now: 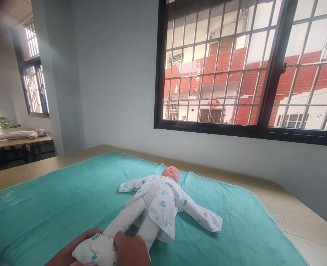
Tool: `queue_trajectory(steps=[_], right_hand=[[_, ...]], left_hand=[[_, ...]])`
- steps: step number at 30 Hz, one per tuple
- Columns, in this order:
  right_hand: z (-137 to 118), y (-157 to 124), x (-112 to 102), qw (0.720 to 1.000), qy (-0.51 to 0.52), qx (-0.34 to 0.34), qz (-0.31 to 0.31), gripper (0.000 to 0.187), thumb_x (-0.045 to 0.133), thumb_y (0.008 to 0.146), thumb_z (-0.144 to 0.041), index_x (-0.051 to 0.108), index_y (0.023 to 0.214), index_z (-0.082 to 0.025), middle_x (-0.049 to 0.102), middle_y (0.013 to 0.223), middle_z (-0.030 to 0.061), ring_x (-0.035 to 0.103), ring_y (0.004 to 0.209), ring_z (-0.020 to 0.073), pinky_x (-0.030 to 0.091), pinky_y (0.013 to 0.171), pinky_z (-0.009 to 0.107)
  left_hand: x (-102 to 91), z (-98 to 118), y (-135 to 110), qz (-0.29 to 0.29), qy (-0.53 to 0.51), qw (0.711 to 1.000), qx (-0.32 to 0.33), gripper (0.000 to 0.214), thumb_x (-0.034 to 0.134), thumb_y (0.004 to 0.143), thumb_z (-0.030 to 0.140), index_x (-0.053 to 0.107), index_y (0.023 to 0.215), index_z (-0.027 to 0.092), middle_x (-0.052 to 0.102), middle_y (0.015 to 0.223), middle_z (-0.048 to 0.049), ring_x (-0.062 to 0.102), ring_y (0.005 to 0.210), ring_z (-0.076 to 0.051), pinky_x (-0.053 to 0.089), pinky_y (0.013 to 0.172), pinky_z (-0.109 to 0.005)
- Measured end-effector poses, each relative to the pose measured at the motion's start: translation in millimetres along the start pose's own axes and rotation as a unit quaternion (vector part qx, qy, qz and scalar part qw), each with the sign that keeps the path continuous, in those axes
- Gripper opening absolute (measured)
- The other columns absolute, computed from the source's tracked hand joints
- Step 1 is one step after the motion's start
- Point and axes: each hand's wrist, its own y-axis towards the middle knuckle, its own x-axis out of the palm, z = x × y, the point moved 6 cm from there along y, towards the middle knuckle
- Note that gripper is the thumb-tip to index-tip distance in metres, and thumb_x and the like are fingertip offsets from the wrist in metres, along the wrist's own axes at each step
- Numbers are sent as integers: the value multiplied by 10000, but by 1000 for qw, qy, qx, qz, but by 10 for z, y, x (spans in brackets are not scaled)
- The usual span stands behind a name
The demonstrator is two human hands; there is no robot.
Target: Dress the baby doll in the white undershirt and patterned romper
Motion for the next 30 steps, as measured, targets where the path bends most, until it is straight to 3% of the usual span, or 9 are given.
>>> queue_trajectory(steps=[4, 7, 9, 12, 15, 18, 22, 26, 30], right_hand=[[-97, -183, -208, 992, 121, -25, 12, 402, 727, 647, -329, 643, 1021, -209, 732, 942, 67, 679, 857, 266, 465, 668, 283], [-92, -258, -412, 964, 253, -75, 15, 282, 717, 703, -317, 654, 957, -210, 713, 921, 12, 647, 849, 186, 454, 689, 233], [-52, -251, -527, 944, 311, -106, 22, 210, 697, 747, -302, 657, 928, -203, 692, 891, -12, 616, 827, 146, 444, 701, 212], [24, -179, -579, 935, 334, -120, 18, 160, 626, 829, -323, 658, 896, -182, 660, 790, -21, 583, 731, 120, 431, 650, 205], [154, -112, -627, 953, 266, -96, 109, 197, 515, 909, -299, 637, 828, -167, 645, 757, -5, 576, 713, 132, 449, 657, 232], [234, -143, -724, 954, 59, -112, 270, 108, 560, 870, -185, 638, 944, -197, 667, 996, 35, 586, 947, 202, 462, 857, 344], [393, -140, -737, 924, -136, -77, 348, 273, 598, 852, -174, 605, 1121, -221, 626, 1093, 82, 558, 1034, 276, 464, 889, 449], [601, -64, -734, 920, -161, -32, 355, 156, 493, 912, -179, 605, 1021, -185, 615, 984, 93, 592, 941, 262, 510, 802, 406], [770, -16, -700, 925, -107, -44, 361, 237, 356, 965, -214, 589, 1005, -203, 642, 928, 82, 631, 843, 226, 514, 737, 344]], left_hand=[[-13, 326, -124, -52, 8, 997, 60, 512, 881, 390, 511, 724, 773, 212, 724, 941, -64, 649, 929, -311, 508, 812, -375], [20, 576, -214, -84, 67, 992, 63, 541, 715, 590, 697, 695, 744, 179, 681, 822, -39, 624, 801, -241, 491, 719, -317], [71, 687, -186, -95, 147, 983, 62, 508, 602, 737, 677, 659, 730, 172, 634, 735, -14, 583, 721, -192, 474, 686, -287], [204, 783, 20, -85, 240, 962, 100, 426, 585, 779, 602, 626, 761, 178, 621, 723, -11, 573, 735, -188, 483, 717, -290], [438, 833, 325, -53, 298, 935, 184, 352, 610, 770, 500, 640, 939, 193, 660, 992, -63, 587, 986, -242, 489, 823, -313], [768, 853, 617, -47, 360, 893, 268, 431, 654, 729, 405, 612, 1105, 198, 604, 1179, -94, 543, 1095, -265, 459, 887, -346], [1064, 876, 1000, -57, 391, 871, 293, 261, 631, 742, 399, 645, 891, 185, 645, 881, -44, 560, 851, -222, 431, 817, -337], [969, 938, 1338, -27, 335, 899, 279, 298, 495, 830, 440, 602, 719, 186, 633, 743, -26, 553, 764, -202, 421, 742, -308], [550, 858, 1593, 45, 292, 926, 236, 381, 395, 861, 494, 571, 775, 167, 627, 759, -45, 565, 725, -204, 438, 666, -297]])
